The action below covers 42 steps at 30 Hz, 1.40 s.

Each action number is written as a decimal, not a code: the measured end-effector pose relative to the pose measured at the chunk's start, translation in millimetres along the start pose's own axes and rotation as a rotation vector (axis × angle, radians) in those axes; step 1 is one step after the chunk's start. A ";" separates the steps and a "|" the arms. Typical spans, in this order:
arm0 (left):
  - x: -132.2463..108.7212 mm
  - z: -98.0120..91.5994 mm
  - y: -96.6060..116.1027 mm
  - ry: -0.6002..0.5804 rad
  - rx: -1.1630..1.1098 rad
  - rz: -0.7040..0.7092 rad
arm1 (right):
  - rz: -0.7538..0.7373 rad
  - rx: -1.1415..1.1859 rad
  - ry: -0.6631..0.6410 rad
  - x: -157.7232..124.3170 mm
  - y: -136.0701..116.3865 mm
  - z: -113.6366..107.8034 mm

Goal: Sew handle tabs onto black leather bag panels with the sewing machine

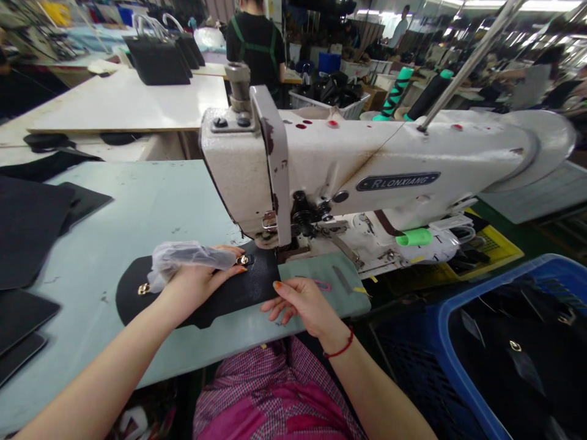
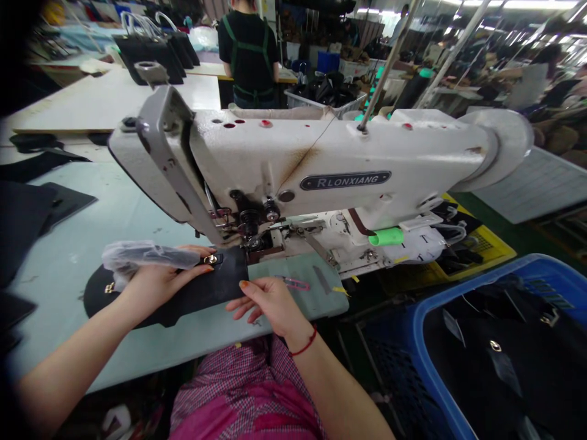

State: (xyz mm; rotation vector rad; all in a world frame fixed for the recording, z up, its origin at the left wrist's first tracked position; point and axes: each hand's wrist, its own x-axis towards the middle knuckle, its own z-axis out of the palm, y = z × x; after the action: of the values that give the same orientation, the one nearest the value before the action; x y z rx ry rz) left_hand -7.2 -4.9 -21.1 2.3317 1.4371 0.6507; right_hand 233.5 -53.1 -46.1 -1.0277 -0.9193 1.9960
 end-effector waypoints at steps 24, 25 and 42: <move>1.0 1.0 -2.9 0.001 0.055 0.051 | -0.218 -0.207 0.098 4.7 20.9 4.3; -0.6 2.9 -5.3 0.004 0.068 0.051 | -0.246 -0.233 0.119 6.4 25.2 3.6; -5.2 5.0 -1.5 -0.088 0.353 0.085 | -0.241 -0.311 0.157 12.3 39.5 -3.9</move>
State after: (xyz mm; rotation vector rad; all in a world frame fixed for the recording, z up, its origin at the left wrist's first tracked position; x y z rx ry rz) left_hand -7.6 -9.0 -27.1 2.6619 1.5223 0.3303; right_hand 221.3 -61.9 -84.9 -1.1622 -1.2297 1.5824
